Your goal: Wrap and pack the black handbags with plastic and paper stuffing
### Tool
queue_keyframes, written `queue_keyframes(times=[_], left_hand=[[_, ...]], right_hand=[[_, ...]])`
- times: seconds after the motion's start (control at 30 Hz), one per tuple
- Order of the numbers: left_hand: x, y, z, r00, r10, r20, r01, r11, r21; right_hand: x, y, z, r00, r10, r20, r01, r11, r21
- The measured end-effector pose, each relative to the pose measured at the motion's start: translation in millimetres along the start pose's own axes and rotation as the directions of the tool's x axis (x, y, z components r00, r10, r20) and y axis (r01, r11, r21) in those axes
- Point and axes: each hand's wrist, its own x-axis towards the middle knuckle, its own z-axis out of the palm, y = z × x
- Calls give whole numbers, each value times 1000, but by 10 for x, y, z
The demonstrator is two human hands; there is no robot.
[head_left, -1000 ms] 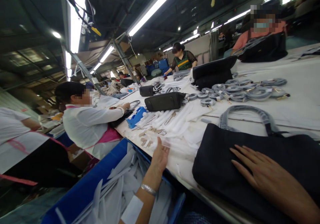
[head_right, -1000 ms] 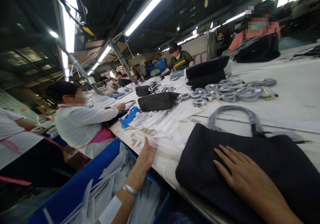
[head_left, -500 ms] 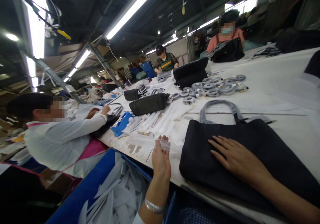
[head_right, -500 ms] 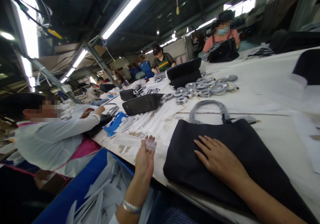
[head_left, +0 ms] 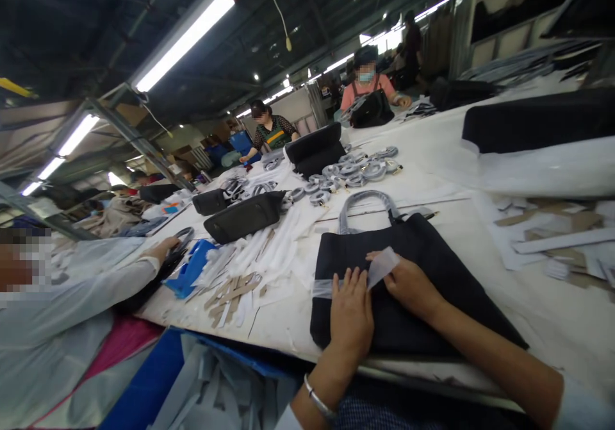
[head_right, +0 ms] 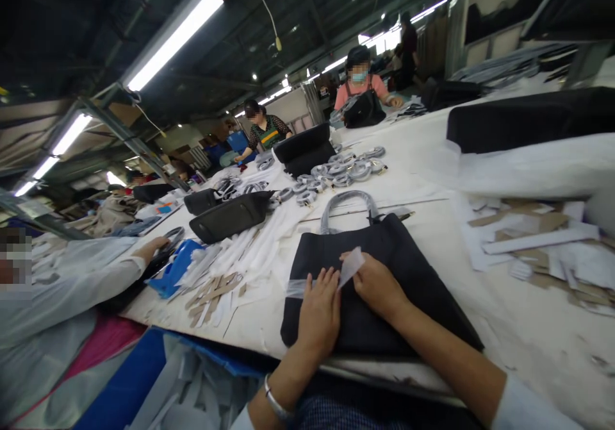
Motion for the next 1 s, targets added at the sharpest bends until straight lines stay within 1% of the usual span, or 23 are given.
queue_keyframes(times=[0.03, 0.07, 0.1, 0.17, 0.2, 0.23, 0.27, 0.33, 0.4, 0.43, 0.47, 0.5, 0.53, 0.6, 0.63, 0.67, 0.7, 0.77, 0.87, 0.9, 0.93, 0.97, 1.0], left_hand=[[-1, 28, -3, 1000, 22, 17, -23, 998, 57], [-3, 56, -9, 999, 45, 29, -48, 993, 104], [-5, 81, -14, 997, 67, 38, -72, 987, 144], [-9, 109, -13, 993, 106, 52, -115, 971, 209], [-11, 112, -9, 991, 122, 58, -132, 963, 236], [-12, 109, -3, 989, 133, 66, -146, 955, 258], [-10, 102, 3, 987, 143, 78, -159, 948, 275], [-1, 83, 13, 983, 153, 98, -175, 939, 294], [15, 64, 23, 982, 156, 103, -180, 937, 300], [22, 54, 30, 982, 158, 99, -181, 937, 300], [27, 45, 38, 982, 163, 96, -185, 936, 299], [30, 35, 47, 982, 167, 91, -187, 936, 299], [29, 26, 59, 981, 173, 87, -191, 935, 300], [22, 8, 83, 980, 185, 79, -200, 929, 310], [18, 0, 96, 978, 192, 77, -206, 925, 320], [13, -7, 107, 977, 200, 75, -213, 918, 333], [10, -15, 116, 975, 208, 72, -220, 912, 347], [5, -28, 129, 973, 222, 68, -231, 899, 372], [0, -45, 139, 970, 237, 58, -240, 890, 389], [-1, -49, 142, 969, 240, 52, -241, 888, 391], [-3, -52, 146, 968, 245, 44, -243, 888, 391], [-4, -54, 149, 968, 250, 34, -243, 888, 389], [-5, -57, 154, 966, 256, 24, -245, 889, 386]], right_hand=[[28, 8, -34, 995, 74, -63, -66, 990, 125], [65, 9, -74, 979, 160, -124, -123, 957, 262], [107, 2, -121, 952, 251, -176, -165, 903, 397], [183, -45, -246, 869, 423, -258, -197, 772, 605], [202, -86, -330, 829, 480, -287, -192, 726, 661], [199, -137, -428, 806, 506, -307, -182, 705, 685], [168, -197, -538, 802, 508, -313, -180, 706, 685], [16, -333, -777, 837, 473, -275, -210, 742, 636], [-251, -466, -993, 866, 449, -219, -286, 806, 518], [-418, -521, -1076, 864, 460, -205, -342, 834, 433], [-598, -563, -1140, 846, 490, -210, -404, 846, 348], [-782, -589, -1184, 812, 536, -231, -471, 835, 283], [-960, -599, -1212, 763, 594, -254, -539, 802, 256], [-1264, -579, -1236, 648, 714, -264, -650, 699, 298], [-1378, -554, -1239, 599, 761, -249, -685, 649, 331], [-1464, -525, -1238, 567, 791, -228, -713, 610, 346], [-1521, -491, -1235, 550, 808, -209, -736, 588, 335], [-1561, -411, -1219, 545, 814, -202, -771, 581, 262], [-1484, -253, -1163, 582, 758, -294, -750, 640, 166], [-1435, -194, -1136, 587, 736, -338, -728, 662, 178], [-1380, -135, -1105, 581, 727, -365, -703, 675, 223], [-1320, -80, -1073, 564, 740, -367, -676, 669, 308], [-1258, -29, -1040, 540, 769, -341, -640, 639, 427]])
